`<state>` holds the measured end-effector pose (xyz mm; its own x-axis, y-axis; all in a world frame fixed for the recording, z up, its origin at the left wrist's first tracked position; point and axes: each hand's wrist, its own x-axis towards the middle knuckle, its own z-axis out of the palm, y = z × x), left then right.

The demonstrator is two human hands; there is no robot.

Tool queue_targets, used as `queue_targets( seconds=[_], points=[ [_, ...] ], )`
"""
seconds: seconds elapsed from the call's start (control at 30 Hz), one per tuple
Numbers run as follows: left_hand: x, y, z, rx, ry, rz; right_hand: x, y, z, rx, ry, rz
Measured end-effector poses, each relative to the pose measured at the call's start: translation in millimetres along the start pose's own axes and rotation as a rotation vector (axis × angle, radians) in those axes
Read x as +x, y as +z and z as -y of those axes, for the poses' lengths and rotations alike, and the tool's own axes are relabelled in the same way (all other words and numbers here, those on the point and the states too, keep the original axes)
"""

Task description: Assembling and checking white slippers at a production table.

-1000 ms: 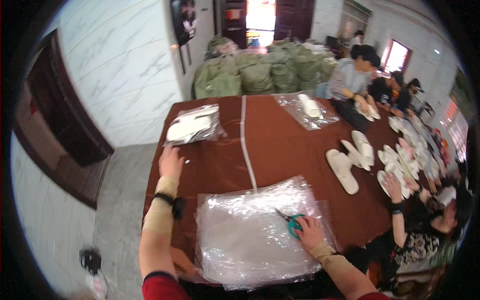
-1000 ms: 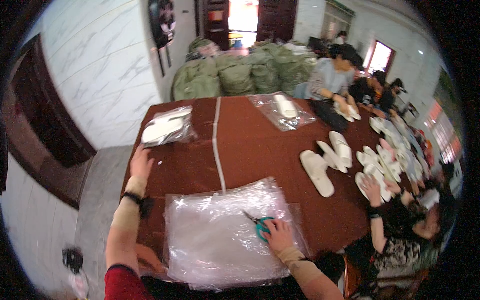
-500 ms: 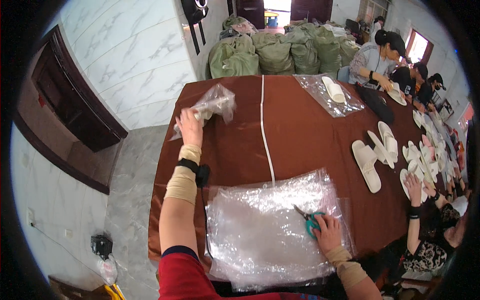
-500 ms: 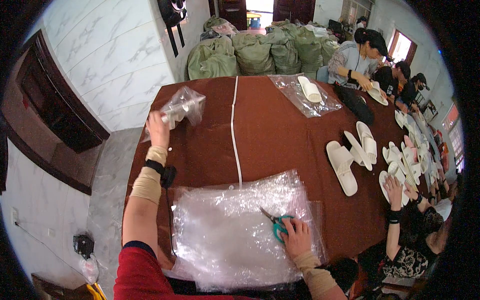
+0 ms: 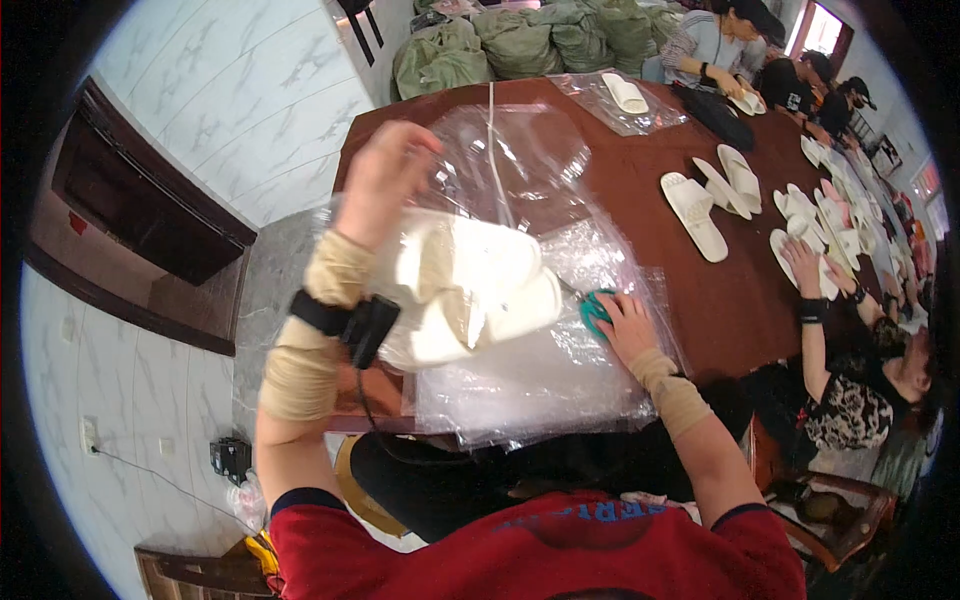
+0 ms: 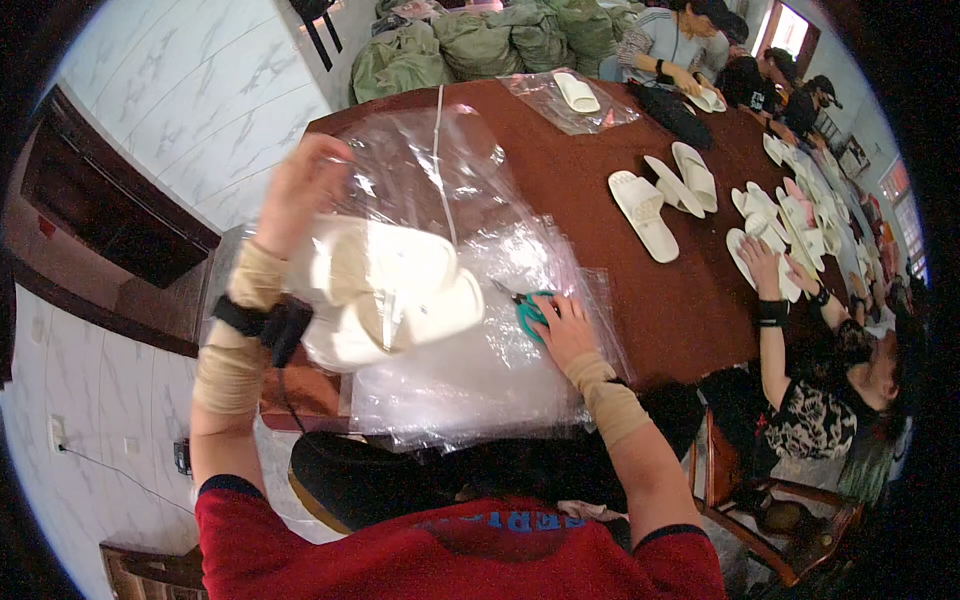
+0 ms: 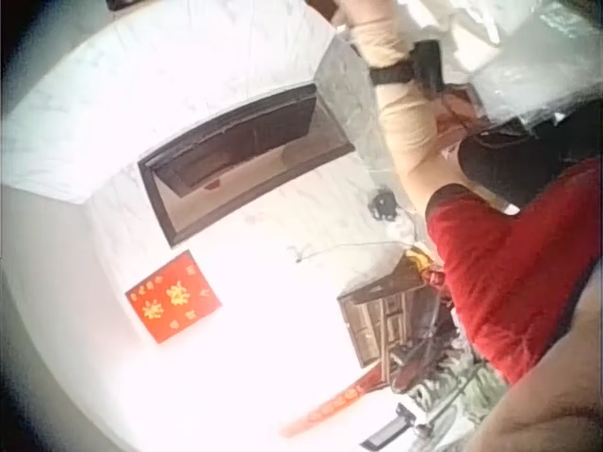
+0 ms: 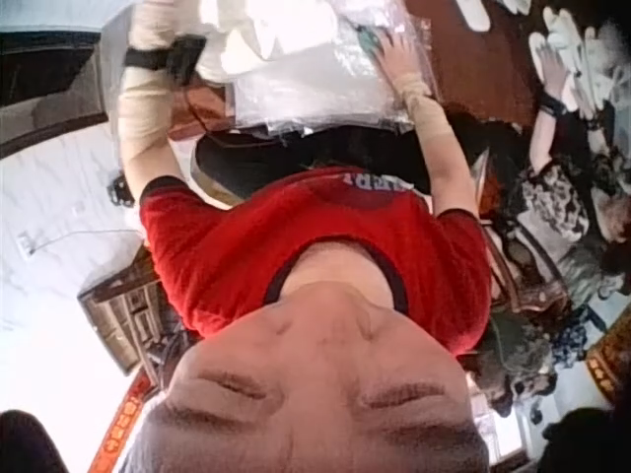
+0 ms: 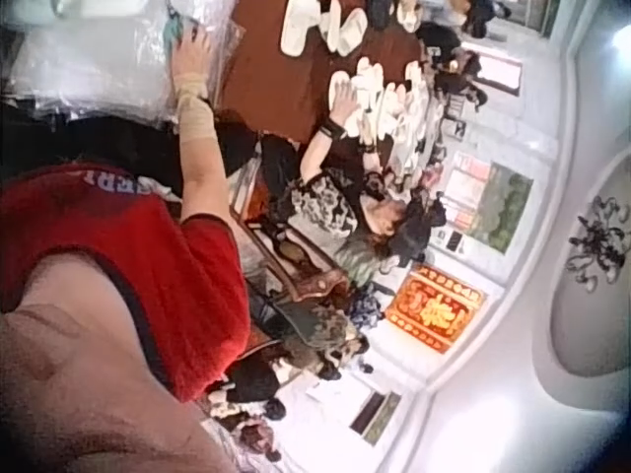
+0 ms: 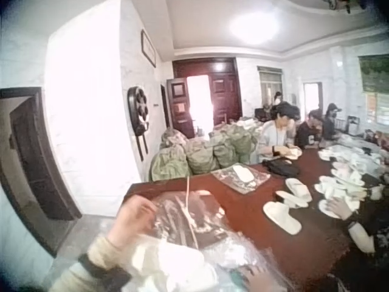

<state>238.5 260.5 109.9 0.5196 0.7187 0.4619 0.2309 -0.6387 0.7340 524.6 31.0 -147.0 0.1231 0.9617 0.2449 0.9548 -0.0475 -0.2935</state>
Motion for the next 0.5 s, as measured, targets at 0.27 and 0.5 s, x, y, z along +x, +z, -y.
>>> queue_targets(
  seconds=[0.27,0.5],
  points=[
    [-139.6,115.9,73.9,0.563,0.063,-0.096,-11.1,9.5,-8.5,-0.106,0.040,0.050],
    [-271.2,152.3,113.6,0.652,-0.388,-0.159,-5.6,16.9,-11.0,-0.161,0.005,0.115]
  ],
)
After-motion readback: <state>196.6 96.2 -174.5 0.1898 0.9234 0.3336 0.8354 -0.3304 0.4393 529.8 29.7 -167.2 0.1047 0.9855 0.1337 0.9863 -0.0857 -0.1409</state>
